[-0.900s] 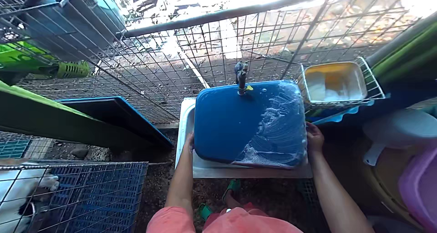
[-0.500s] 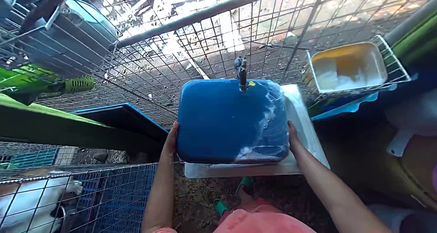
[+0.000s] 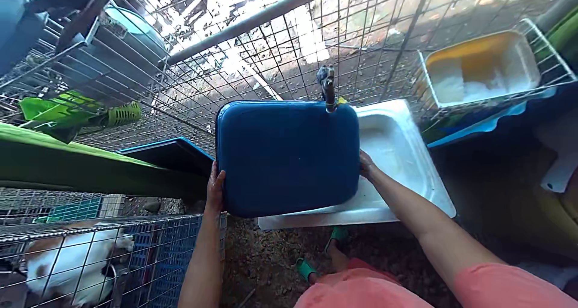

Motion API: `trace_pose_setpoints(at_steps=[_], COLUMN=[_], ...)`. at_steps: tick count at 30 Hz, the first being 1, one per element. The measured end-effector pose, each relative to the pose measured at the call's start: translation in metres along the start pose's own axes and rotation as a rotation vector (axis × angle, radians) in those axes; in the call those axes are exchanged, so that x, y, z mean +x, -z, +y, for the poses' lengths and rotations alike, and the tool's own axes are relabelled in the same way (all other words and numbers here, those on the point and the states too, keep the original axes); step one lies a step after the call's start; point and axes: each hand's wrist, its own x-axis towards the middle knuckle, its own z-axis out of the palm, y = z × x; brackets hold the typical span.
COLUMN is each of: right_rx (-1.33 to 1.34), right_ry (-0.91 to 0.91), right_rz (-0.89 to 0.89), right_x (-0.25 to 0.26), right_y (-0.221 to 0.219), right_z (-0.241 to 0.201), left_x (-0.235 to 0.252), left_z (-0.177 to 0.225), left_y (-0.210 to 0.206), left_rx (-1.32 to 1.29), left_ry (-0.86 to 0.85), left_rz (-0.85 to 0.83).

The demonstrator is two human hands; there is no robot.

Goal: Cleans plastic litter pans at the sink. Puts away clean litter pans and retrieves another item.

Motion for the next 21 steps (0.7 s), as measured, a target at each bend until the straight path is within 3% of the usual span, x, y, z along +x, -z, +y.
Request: trace_pose_setpoints(at_steps=[11,16,21], right_rx=[-0.122,-0.227,-0.291], right_ry=[-0.034,-0.050,-0.021], right_rz=[-0.092,-0.162,-0.143], right_x=[-0.007,-0.019,-0.035], right_y=[-0.025,-0.007,0.014], right_z=[-0.028,-0.055,-0.088], left_x=[-0.016,-0.027,-0.030], left_z=[-0.014,-0.003,0.026], left_y=[0.021,-0.003,-0.018], left_rx=[-0.028,-0.105,-0.085], left_ry=[0.094,0.243,0.512], left_rz=[0.051,0.110,0.014])
